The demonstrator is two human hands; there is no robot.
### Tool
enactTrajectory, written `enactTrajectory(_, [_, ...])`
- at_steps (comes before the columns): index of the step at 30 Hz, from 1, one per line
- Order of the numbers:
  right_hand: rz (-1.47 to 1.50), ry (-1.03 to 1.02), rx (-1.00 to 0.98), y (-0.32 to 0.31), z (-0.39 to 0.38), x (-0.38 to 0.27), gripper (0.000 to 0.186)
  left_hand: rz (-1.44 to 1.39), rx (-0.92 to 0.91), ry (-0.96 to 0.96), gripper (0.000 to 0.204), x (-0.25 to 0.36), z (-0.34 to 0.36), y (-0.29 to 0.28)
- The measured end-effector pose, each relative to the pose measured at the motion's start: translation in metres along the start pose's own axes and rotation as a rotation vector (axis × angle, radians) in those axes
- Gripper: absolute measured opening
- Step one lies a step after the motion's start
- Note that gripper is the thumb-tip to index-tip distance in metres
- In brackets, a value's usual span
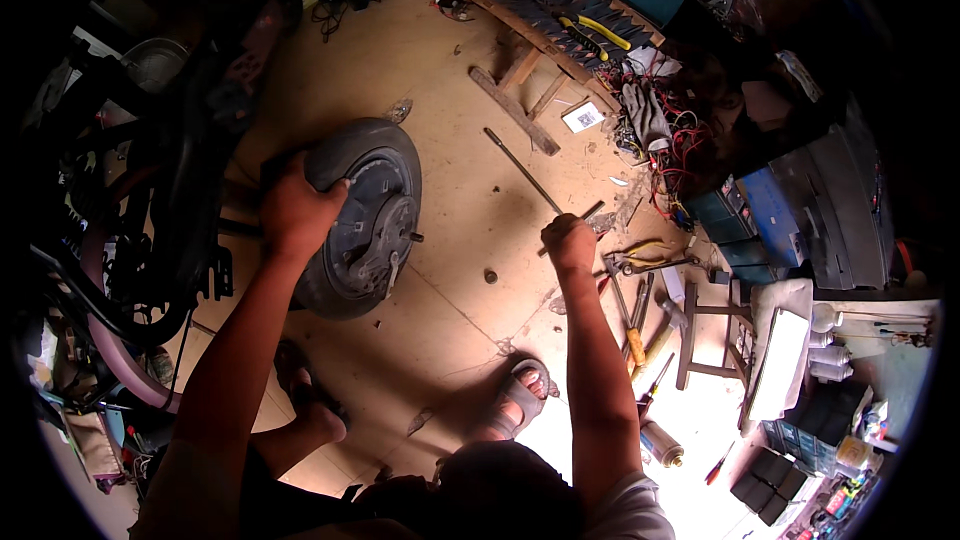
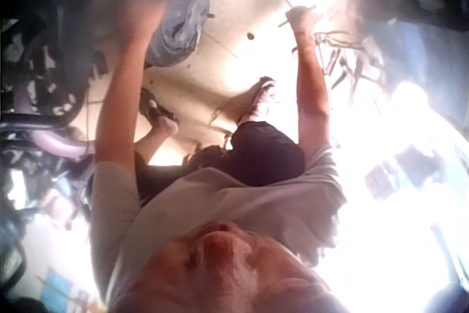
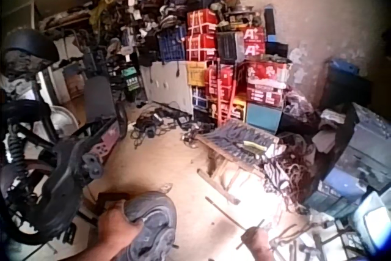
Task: The person uses a wrench to loosen the rear wheel of a motorcycle, removes the axle, and pulls the wheel away from the frame before removing a hub component.
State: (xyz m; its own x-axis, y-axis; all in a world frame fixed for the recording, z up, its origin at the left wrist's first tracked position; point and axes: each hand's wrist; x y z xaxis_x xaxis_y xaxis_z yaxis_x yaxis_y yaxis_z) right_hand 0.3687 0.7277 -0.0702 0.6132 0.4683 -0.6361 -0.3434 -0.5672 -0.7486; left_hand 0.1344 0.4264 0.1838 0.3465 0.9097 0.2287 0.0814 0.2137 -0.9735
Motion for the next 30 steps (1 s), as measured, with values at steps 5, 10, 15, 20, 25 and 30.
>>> enactTrajectory(5, [-0.387, 0.051, 0.015, -0.015, 0.055, 0.041, 0.018, -0.081, -0.002, -0.007, 0.071, 0.001, 0.001, 0.002])
enactTrajectory(10, [-0.524, 0.054, 0.006, 0.001, 0.091, 0.061, 0.018, -0.04, 0.018, -0.012, 0.073, 0.003, 0.0, 0.002])
enactTrajectory(15, [-0.44, -0.014, -0.007, 0.02, 0.11, 0.071, 0.017, -0.059, 0.022, 0.017, 0.073, 0.007, 0.001, 0.006])
enactTrajectory(20, [-0.379, -0.002, -0.029, 0.02, 0.097, 0.039, 0.025, -0.037, 0.006, -0.017, 0.073, 0.01, -0.002, 0.004])
enactTrajectory(25, [0.066, 0.003, 0.058, 0.047, 0.028, -0.021, 0.052, -0.038, 0.036, -0.032, 0.073, -0.001, -0.005, 0.009])
enactTrajectory(30, [0.94, 0.132, -0.564, 0.082, -0.045, -0.112, 0.109, 0.029, 0.066, 0.005, 0.075, 0.002, -0.01, 0.008])
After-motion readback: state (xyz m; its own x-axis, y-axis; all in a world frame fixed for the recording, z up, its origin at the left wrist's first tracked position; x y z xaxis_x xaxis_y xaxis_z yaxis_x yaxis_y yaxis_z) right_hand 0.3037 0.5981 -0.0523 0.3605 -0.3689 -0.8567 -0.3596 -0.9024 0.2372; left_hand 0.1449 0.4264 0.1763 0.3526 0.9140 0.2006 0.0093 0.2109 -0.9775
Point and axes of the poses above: each hand's wrist, its own z-axis towards the middle knuckle, its own y-axis out of the palm, x = y × z, and after that the axes turned 7 degrees about -x, right-handed
